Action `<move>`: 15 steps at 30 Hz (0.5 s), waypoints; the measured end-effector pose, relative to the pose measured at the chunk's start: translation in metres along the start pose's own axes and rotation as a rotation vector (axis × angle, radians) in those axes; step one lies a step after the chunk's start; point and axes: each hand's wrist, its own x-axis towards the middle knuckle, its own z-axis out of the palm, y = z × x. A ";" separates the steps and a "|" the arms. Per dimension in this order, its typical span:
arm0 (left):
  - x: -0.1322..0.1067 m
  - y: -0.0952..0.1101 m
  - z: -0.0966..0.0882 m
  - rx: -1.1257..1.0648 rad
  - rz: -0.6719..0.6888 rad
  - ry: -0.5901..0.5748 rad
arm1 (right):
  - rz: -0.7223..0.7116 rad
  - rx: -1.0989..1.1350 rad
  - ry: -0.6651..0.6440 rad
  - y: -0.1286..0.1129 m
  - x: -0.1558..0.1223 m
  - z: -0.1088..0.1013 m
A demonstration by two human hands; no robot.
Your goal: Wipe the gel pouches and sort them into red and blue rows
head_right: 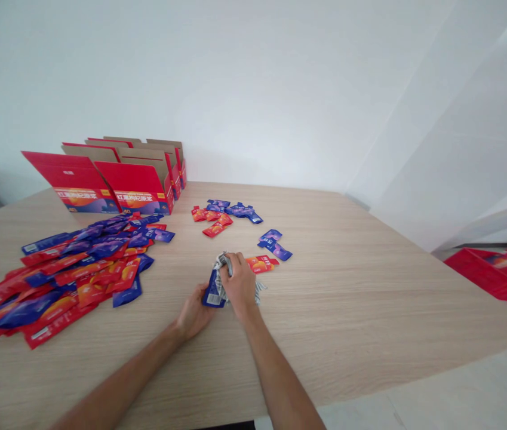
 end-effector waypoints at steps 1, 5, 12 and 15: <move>-0.001 -0.004 0.001 0.003 -0.018 -0.016 | 0.005 0.004 0.033 0.003 0.003 -0.003; -0.003 -0.011 0.004 -0.051 -0.051 -0.028 | 0.004 -0.002 0.029 0.004 0.002 -0.004; 0.005 0.015 -0.006 -0.145 0.029 0.143 | -0.080 -0.043 -0.237 -0.024 -0.021 0.022; 0.006 0.028 -0.011 -0.146 0.034 0.164 | -0.123 -0.039 -0.284 -0.032 -0.026 0.027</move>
